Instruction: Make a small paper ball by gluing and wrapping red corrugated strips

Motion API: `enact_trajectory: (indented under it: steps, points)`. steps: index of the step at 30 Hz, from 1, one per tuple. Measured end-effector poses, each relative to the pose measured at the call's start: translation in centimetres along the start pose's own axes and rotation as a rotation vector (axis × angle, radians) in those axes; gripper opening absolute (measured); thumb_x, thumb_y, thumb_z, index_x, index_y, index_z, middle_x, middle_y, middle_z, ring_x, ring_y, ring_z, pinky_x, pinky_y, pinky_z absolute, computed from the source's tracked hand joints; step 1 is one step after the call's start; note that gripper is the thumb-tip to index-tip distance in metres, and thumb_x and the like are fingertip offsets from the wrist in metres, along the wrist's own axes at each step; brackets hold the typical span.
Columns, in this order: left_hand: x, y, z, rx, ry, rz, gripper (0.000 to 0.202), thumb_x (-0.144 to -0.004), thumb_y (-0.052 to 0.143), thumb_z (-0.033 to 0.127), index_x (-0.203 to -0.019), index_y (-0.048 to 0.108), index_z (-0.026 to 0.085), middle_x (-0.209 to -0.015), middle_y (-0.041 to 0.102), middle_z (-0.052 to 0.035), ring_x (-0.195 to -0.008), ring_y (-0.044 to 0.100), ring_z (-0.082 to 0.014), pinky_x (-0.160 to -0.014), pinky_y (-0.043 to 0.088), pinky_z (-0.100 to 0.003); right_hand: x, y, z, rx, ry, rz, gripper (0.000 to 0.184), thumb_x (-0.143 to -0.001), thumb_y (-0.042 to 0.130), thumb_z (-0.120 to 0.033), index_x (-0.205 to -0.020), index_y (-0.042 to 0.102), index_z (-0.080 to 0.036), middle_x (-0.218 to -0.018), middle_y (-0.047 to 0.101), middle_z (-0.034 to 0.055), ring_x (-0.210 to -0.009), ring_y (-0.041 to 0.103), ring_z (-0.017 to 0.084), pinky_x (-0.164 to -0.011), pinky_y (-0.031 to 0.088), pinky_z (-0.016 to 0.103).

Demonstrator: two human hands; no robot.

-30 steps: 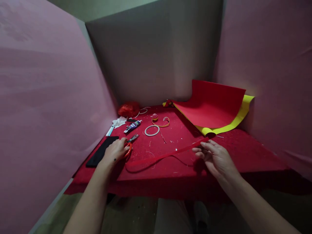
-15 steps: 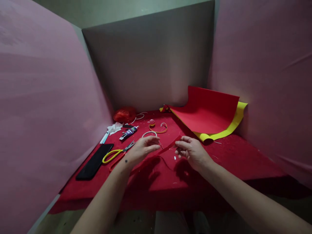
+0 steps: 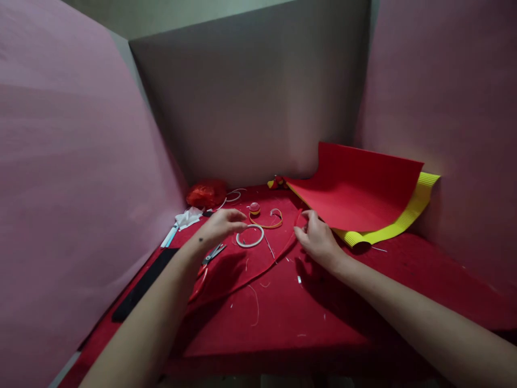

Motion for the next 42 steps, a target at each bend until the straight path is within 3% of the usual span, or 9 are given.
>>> enact_trajectory:
  steps: [3, 7, 12, 19, 24, 31, 36, 38, 42]
  points:
    - [-3.7, -1.0, -2.1, -0.098, -0.088, 0.078, 0.03, -0.084, 0.062, 0.029, -0.108, 0.059, 0.013, -0.103, 0.065, -0.0077, -0.091, 0.062, -0.0202, -0.082, 0.05, -0.041, 0.1, -0.2, -0.5, 0.263, -0.301, 0.035, 0.036, -0.068, 0.066, -0.013, -0.102, 0.061, -0.021, -0.059, 0.056, -0.0034, -0.054, 0.051, 0.015, -0.06, 0.039, 0.027]
    - [-8.7, 0.7, -3.8, -0.175, -0.083, 0.1, 0.037, -0.088, 0.058, 0.032, -0.12, 0.053, 0.016, -0.119, 0.057, -0.0097, -0.103, 0.058, -0.0232, -0.087, 0.049, -0.045, 1.8, 0.1, 0.4, 0.391, -0.509, -0.226, 0.033, -0.081, 0.054, -0.015, -0.112, 0.056, -0.023, -0.067, 0.057, -0.0016, -0.056, 0.053, 0.015, -0.06, 0.04, 0.027]
    - [-12.3, 2.6, -4.0, -0.256, -0.009, 0.045, 0.04, -0.088, 0.057, 0.033, -0.125, 0.05, 0.017, -0.126, 0.054, -0.0105, -0.11, 0.055, -0.0257, -0.092, 0.046, -0.049, 2.4, -0.1, 1.5, 0.427, -0.52, -0.299, 0.027, -0.086, 0.047, -0.015, -0.112, 0.052, -0.021, -0.071, 0.059, 0.0006, -0.059, 0.056, 0.015, -0.061, 0.043, 0.027]
    - [-13.9, 3.3, -4.0, -0.293, 0.023, -0.038, 0.039, -0.088, 0.057, 0.033, -0.124, 0.051, 0.017, -0.122, 0.055, -0.0099, -0.107, 0.056, -0.025, -0.091, 0.046, -0.049, 1.2, -0.1, 1.8, 0.38, -0.411, -0.285, 0.02, -0.086, 0.045, -0.015, -0.103, 0.054, -0.017, -0.072, 0.06, 0.0023, -0.063, 0.058, 0.016, -0.063, 0.047, 0.028]
    - [-14.0, 3.9, -4.4, -0.209, 0.02, -0.053, 0.038, -0.089, 0.056, 0.032, -0.123, 0.051, 0.016, -0.116, 0.058, -0.009, -0.098, 0.06, -0.0219, -0.083, 0.051, -0.044, 1.0, 0.0, 2.0, 0.374, -0.4, -0.286, 0.02, -0.084, 0.045, -0.014, -0.1, 0.056, -0.017, -0.073, 0.063, 0.0037, -0.066, 0.061, 0.016, -0.065, 0.049, 0.029]
    - [-13.3, 3.5, -4.0, 0.021, 0.04, 0.04, 0.038, -0.086, 0.059, 0.029, -0.122, 0.052, 0.016, -0.122, 0.054, -0.01, -0.107, 0.055, -0.0253, -0.09, 0.046, -0.049, 1.0, 0.0, 2.0, 0.326, -0.352, -0.296, 0.019, -0.083, 0.046, -0.015, -0.098, 0.057, -0.016, -0.074, 0.062, 0.0038, -0.067, 0.059, 0.016, -0.067, 0.048, 0.032]
    - [-10.1, 2.4, 0.7, 0.321, 0.167, -0.014, 0.076, -0.066, 0.072, 0.018, -0.134, 0.038, 0.017, -0.121, 0.054, -0.0099, -0.106, 0.055, -0.0221, -0.09, 0.047, -0.037, 0.4, 0.0, 1.2, -0.008, -0.069, -0.313, 0.015, -0.081, 0.056, -0.024, -0.095, 0.056, -0.018, -0.071, 0.059, 0.0004, -0.061, 0.056, 0.014, -0.059, 0.047, 0.03]
    - [-8.1, 2.4, 3.3, 0.426, 0.22, -0.08, 0.08, -0.064, 0.072, 0.02, -0.135, 0.036, 0.019, -0.116, 0.055, -0.0082, -0.1, 0.057, -0.02, -0.085, 0.05, -0.033, -0.1, 0.0, 0.9, -0.229, 0.101, -0.325, 0.022, -0.079, 0.062, -0.03, -0.096, 0.055, -0.018, -0.071, 0.06, 0.0001, -0.058, 0.057, 0.013, -0.054, 0.046, 0.029]
    - [-4.2, 3.2, 7.5, 0.61, 0.293, -0.246, 0.077, -0.064, 0.073, 0.015, -0.133, 0.04, 0.024, -0.122, 0.052, -0.0073, -0.1, 0.056, -0.0202, -0.078, 0.052, -0.029, -0.7, 0.0, 0.1, -0.667, 0.304, -0.393, 0.027, -0.075, 0.066, -0.03, -0.098, 0.057, -0.018, -0.087, 0.066, 0.0053, -0.075, 0.064, 0.018, -0.068, 0.051, 0.034]
Point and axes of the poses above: each hand's wrist, its own x-axis away from the middle knuckle, its own y-axis out of the palm, z = x × y, the point moved 2 cm from there along -x, towards the middle knuckle
